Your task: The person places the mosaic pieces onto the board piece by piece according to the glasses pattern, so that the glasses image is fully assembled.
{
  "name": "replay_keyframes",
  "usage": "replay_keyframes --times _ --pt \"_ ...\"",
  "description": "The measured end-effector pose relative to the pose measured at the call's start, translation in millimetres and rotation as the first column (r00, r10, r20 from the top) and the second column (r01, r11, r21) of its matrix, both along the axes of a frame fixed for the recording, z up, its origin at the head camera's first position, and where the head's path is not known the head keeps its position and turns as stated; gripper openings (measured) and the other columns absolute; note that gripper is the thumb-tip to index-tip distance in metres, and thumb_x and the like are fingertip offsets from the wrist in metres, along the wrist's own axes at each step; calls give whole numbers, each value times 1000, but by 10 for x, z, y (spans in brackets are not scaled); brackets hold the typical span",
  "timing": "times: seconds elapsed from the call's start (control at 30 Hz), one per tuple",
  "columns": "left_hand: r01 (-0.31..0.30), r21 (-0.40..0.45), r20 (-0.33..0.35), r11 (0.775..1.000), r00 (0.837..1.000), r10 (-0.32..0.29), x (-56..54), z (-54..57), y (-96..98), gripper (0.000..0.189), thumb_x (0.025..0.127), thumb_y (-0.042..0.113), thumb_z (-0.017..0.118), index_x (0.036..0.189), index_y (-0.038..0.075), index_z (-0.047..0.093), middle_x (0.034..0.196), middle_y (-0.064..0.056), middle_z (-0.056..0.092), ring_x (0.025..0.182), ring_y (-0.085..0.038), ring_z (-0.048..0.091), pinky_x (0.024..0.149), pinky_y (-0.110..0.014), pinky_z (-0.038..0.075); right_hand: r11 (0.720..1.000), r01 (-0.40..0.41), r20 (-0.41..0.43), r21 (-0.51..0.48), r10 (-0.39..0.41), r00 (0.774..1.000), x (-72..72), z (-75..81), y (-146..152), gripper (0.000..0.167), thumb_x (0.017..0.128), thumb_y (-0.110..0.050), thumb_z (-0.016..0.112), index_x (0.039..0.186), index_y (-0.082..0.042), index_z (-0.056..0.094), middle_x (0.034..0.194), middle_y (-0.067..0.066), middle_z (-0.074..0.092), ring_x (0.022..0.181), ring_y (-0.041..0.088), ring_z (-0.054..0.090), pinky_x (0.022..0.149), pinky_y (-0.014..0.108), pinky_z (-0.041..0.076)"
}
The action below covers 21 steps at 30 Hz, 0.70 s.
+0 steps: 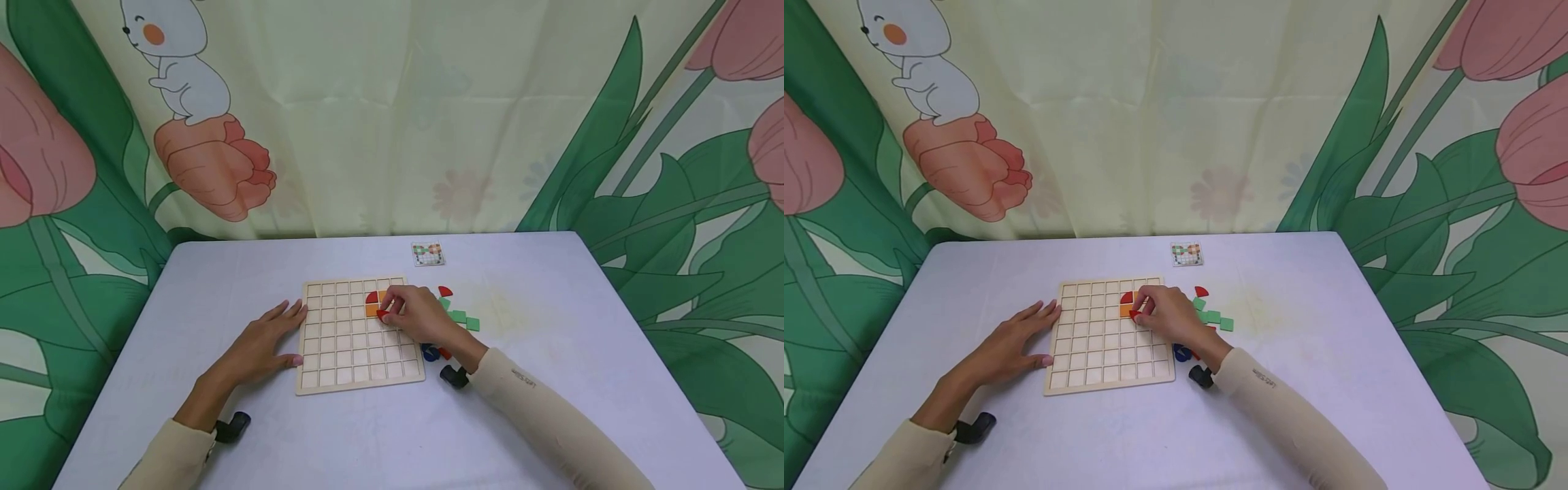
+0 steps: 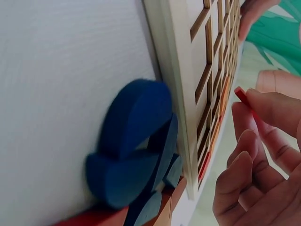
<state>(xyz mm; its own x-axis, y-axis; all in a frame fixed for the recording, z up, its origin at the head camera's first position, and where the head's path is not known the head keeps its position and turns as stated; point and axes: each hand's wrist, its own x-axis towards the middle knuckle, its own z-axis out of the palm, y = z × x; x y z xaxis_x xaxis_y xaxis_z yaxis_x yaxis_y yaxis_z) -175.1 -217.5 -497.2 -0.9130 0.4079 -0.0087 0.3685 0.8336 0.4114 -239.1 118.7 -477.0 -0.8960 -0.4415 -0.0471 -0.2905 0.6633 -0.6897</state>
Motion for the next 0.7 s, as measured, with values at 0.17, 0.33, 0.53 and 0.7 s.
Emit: replay_keyframes --times 0.17,0.33,0.53,0.7 --pt "5 -3 3 1000 1000 -5 -8 -13 -13 97 85 32 89 164 6 39 173 -16 34 159 -49 29 118 -73 35 999 -30 23 41 29 999 0 0 -65 10 94 -20 83 100 -23 74 80 -8 69 73 14 62 66 30 48" --pt "-3 -12 17 1000 1000 3 -1 -8 -14 98 85 31 89 165 6 37 174 -15 33 160 -48 27 120 -73 34 995 -38 25 96 35 999 8 5 -133 9 95 -21 81 99 -23 73 76 -6 66 71 14 62 66 31 47" --pt "-2 -14 0 1000 1000 2 4 6 -9 97 85 32 89 164 6 39 173 -16 35 159 -49 29 118 -73 36 990 -21 3 142 21 1000 -2 -28 -191 10 95 -23 81 99 -22 71 78 -8 66 73 12 61 66 30 48" --pt "-8 -19 9 1000 1000 8 2 19 -2 97 86 32 89 164 6 38 173 -16 34 159 -49 29 119 -72 35 989 -15 2 147 15 1000 -21 -57 -214 11 95 -23 82 97 -21 71 78 -7 66 72 12 61 65 30 48"
